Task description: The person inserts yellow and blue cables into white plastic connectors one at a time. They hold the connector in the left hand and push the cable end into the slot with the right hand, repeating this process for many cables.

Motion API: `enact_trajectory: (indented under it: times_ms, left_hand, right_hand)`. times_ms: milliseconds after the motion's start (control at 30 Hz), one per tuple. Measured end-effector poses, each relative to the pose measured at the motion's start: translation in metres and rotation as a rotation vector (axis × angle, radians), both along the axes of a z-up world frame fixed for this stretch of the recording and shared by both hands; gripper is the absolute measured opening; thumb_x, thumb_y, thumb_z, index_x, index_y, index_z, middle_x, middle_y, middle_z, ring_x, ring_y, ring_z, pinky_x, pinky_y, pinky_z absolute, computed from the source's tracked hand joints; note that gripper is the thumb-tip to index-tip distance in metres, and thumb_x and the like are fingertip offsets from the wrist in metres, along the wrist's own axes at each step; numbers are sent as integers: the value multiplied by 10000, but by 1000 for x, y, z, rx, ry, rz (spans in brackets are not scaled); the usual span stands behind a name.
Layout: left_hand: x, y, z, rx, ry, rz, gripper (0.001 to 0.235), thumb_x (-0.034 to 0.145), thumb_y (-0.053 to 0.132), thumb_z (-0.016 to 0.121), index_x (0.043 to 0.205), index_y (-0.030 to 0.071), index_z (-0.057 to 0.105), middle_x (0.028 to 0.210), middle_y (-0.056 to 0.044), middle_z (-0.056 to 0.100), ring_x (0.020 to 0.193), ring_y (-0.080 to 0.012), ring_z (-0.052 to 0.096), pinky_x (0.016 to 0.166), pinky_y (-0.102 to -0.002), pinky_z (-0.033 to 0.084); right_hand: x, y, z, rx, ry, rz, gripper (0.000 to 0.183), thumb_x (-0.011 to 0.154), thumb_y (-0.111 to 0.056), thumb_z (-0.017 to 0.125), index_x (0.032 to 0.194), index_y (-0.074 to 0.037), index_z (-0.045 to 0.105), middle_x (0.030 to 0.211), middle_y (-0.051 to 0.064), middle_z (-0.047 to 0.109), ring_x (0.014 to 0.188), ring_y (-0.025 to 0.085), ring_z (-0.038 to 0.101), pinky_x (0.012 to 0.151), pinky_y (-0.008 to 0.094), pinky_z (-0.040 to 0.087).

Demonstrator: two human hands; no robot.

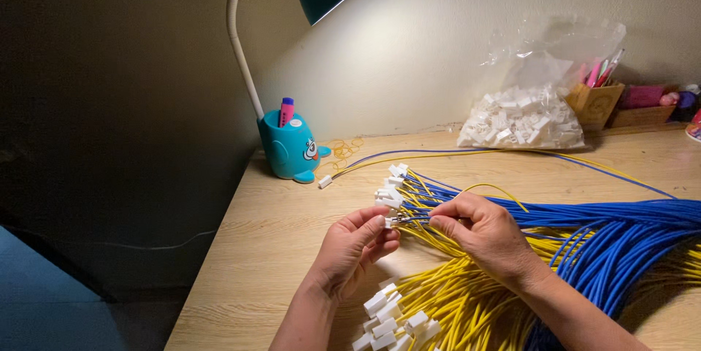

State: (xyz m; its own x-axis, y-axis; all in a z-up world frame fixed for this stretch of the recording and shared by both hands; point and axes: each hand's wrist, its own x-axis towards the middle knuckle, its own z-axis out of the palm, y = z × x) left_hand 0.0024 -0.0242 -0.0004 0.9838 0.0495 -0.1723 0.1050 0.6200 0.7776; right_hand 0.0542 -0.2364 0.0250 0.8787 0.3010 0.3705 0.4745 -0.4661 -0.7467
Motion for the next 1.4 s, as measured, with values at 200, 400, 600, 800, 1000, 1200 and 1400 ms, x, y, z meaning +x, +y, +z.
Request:
enact_trajectory:
  times_ms: [200,400,600,800,1000,1200,1400]
  left_hand:
    - [-2,2,4,12,-17,-20,260,870,46,655,1117,-32,647,837,-234,679,734,-255,683,684,-311,600]
    - [0,2,2,28,-18,-17,259,869,54,657,1113,-33,648,831,-233,680,737,-252,687,677,-314,604]
    - [-2,1,5,14,-11,-17,257,868,48,658,1112,-33,650,831,-234,680,738,-255,685,684,-315,601]
    - [1,3,-2,1,-27,-45,252,892,53,632,1131,-26,636,830,-252,678,763,-268,696,668,-310,606]
    - [0,2,-1,-6,-36,-62,249,896,49,627,1131,-30,641,840,-254,678,757,-260,692,674,-305,605]
    - [-1,2,2,4,-10,-27,252,888,50,636,1126,-32,644,852,-242,678,767,-259,688,680,-305,601]
    - [-3,1,5,7,-15,-28,253,878,49,647,1118,-31,641,834,-244,671,756,-266,685,679,-312,602]
  right_hand:
    - [-4,-1,6,-19,-307,133,47,775,-216,752,791,-176,769,726,-44,695,687,104,621,712,256,465]
    - [-3,-3,4,-55,-451,161,38,776,-214,757,798,-187,743,726,-37,657,710,134,592,733,273,449]
    - [-6,-3,7,-63,-458,164,33,776,-212,759,797,-190,745,720,-32,647,706,138,586,713,269,448]
    - [-3,-7,6,38,-376,214,25,787,-178,750,806,-162,749,727,-27,646,706,110,588,716,245,449]
    - [-6,-3,8,-46,-459,177,19,789,-202,748,791,-187,735,708,-31,635,697,138,576,713,268,443]
    - [-5,-5,7,-102,-485,131,38,788,-229,741,787,-191,737,720,-24,651,707,158,591,712,294,449]
    - [-10,-2,10,-98,-517,116,33,776,-204,747,767,-179,727,724,-21,654,712,160,592,719,291,450]
